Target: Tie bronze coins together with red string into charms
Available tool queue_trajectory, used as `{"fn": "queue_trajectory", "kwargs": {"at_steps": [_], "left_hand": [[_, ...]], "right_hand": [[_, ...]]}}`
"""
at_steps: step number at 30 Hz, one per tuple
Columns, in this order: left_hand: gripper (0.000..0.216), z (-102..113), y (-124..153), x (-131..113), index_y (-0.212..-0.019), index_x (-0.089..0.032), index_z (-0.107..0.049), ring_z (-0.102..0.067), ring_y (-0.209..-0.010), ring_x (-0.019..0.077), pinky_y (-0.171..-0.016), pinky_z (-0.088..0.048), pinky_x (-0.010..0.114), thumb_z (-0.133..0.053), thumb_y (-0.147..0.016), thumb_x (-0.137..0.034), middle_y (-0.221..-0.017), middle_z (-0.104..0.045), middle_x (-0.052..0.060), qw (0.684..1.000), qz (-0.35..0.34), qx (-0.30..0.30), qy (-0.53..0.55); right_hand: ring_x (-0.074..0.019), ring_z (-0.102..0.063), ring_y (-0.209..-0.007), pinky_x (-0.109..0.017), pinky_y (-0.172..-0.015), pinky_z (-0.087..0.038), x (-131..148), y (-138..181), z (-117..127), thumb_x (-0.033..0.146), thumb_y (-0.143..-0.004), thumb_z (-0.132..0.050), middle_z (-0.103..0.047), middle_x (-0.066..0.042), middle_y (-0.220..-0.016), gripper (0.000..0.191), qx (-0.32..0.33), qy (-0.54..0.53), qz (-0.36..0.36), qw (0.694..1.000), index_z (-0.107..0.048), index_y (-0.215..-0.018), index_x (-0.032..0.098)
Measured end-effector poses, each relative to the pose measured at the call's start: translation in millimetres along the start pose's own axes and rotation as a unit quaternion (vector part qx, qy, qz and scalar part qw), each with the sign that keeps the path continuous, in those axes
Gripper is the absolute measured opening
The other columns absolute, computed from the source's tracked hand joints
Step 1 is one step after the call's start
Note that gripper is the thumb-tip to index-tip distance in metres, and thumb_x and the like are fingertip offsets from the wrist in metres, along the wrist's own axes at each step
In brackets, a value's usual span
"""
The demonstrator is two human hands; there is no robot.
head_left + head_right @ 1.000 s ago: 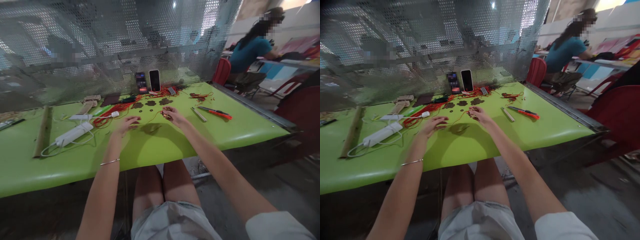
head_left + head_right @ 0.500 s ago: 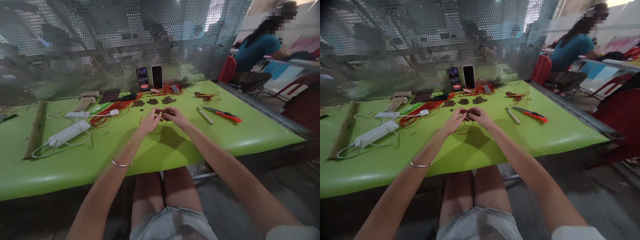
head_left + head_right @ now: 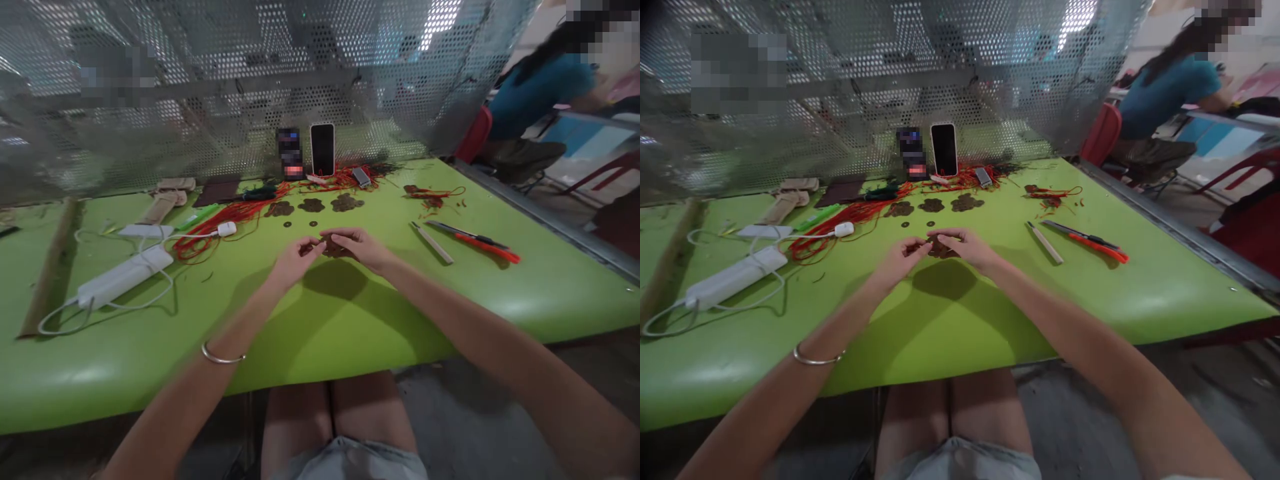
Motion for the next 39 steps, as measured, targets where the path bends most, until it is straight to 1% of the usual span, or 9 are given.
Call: {"fn": "queue_trajectory", "kwargs": {"at_steps": [4, 9, 14, 17, 20, 25, 29, 33, 39], "left_hand": [[0.024, -1, 7, 1, -0.074, -0.02, -0.06, -0.048, -0.057, 0.0119, -0.053, -0.035, 0.024, -0.058, -0.076, -0.044, -0.062, -0.057, -0.001, 1.0, -0.01, -0.021, -0.011], [0.023, 0, 14, 1, -0.07, -0.021, -0.057, -0.043, -0.053, 0.011, -0.048, -0.031, 0.024, -0.058, -0.078, -0.042, -0.058, -0.05, -0.002, 0.999, -0.006, -0.041, 0.026], [0.023, 9, 19, -2, -0.068, -0.02, -0.056, -0.038, -0.051, 0.009, -0.047, -0.028, 0.022, -0.06, -0.078, -0.039, -0.055, -0.045, -0.004, 0.995, 0.009, -0.078, 0.066], [0.025, 9, 20, -2, -0.067, -0.018, -0.056, -0.037, -0.05, 0.0079, -0.046, -0.027, 0.021, -0.062, -0.077, -0.04, -0.055, -0.043, -0.004, 0.994, 0.018, -0.076, 0.079], [0.026, 5, 19, 0, -0.067, -0.017, -0.056, -0.036, -0.05, 0.0073, -0.045, -0.025, 0.021, -0.063, -0.077, -0.041, -0.054, -0.042, -0.005, 0.994, 0.017, -0.059, 0.092], [0.025, -1, 20, 3, -0.069, -0.018, -0.059, -0.036, -0.05, 0.0078, -0.045, -0.025, 0.021, -0.062, -0.079, -0.041, -0.055, -0.044, -0.004, 0.995, 0.014, -0.036, 0.097], [0.02, 5, 24, -1, -0.074, -0.019, -0.066, -0.038, -0.051, 0.0084, -0.045, -0.026, 0.022, -0.06, -0.08, -0.038, -0.058, -0.051, -0.003, 0.994, 0.017, -0.064, 0.087], [0.019, 11, 27, -2, -0.077, -0.02, -0.068, -0.037, -0.048, 0.0071, -0.044, -0.026, 0.022, -0.061, -0.08, -0.038, -0.061, -0.054, -0.002, 0.991, 0.036, -0.095, 0.086], [0.021, 9, 25, 3, -0.076, -0.019, -0.067, -0.043, -0.05, 0.0076, -0.043, -0.029, 0.021, -0.062, -0.079, -0.04, -0.063, -0.059, -0.001, 0.993, 0.036, -0.095, 0.068]], "right_hand": [[-0.0115, -0.065, -0.074, -0.029, -0.079, -0.053, -5, 8, 0, 0.036, -0.076, -0.067, -0.071, -0.002, -0.081, 0.025, -0.007, 0.007, -0.009, 1.0, -0.071, -0.097, 0.022], [-0.0122, -0.066, -0.077, -0.028, -0.076, -0.053, -9, 15, 3, 0.034, -0.08, -0.063, -0.07, -0.002, -0.085, 0.025, -0.016, 0.013, -0.038, 0.999, -0.069, -0.102, 0.024], [-0.0104, -0.063, -0.068, -0.029, -0.075, -0.053, -11, 17, 11, 0.031, -0.078, -0.066, -0.068, -0.001, -0.079, 0.018, -0.05, 0.015, -0.035, 0.998, -0.068, -0.092, 0.021], [-0.0084, -0.062, -0.067, -0.026, -0.074, -0.052, -7, 21, 14, 0.033, -0.078, -0.067, -0.067, 0.001, -0.075, 0.016, -0.067, 0.023, -0.021, 0.997, -0.067, -0.086, 0.019], [-0.0087, -0.063, -0.068, -0.026, -0.074, -0.052, -3, 24, 12, 0.036, -0.076, -0.068, -0.068, 0.001, -0.075, 0.02, -0.071, 0.031, -0.018, 0.997, -0.066, -0.087, 0.019], [-0.0111, -0.064, -0.07, -0.028, -0.073, -0.053, -1, 25, 8, 0.037, -0.072, -0.072, -0.07, -0.003, -0.08, 0.026, -0.074, 0.091, -0.016, 0.993, -0.067, -0.088, 0.017], [-0.012, -0.064, -0.069, -0.03, -0.073, -0.053, 4, 25, 7, 0.037, -0.072, -0.072, -0.07, -0.003, -0.077, 0.025, -0.077, 0.107, 0.005, 0.991, -0.066, -0.085, 0.016], [-0.013, -0.065, -0.069, -0.031, -0.074, -0.053, 6, 25, 7, 0.038, -0.071, -0.072, -0.07, -0.004, -0.078, 0.027, -0.08, 0.123, -0.001, 0.989, -0.066, -0.084, 0.015], [-0.0132, -0.065, -0.07, -0.032, -0.074, -0.054, 3, 26, 9, 0.039, -0.071, -0.072, -0.071, -0.004, -0.079, 0.028, -0.086, 0.12, -0.003, 0.989, -0.067, -0.087, 0.016]]}}
Point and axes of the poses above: each hand's wrist, its own y-axis away from the middle knuckle, its own z-axis out of the back of the hand, x = y × z, the point moved 9 cm from there along -y, towards the middle knuckle
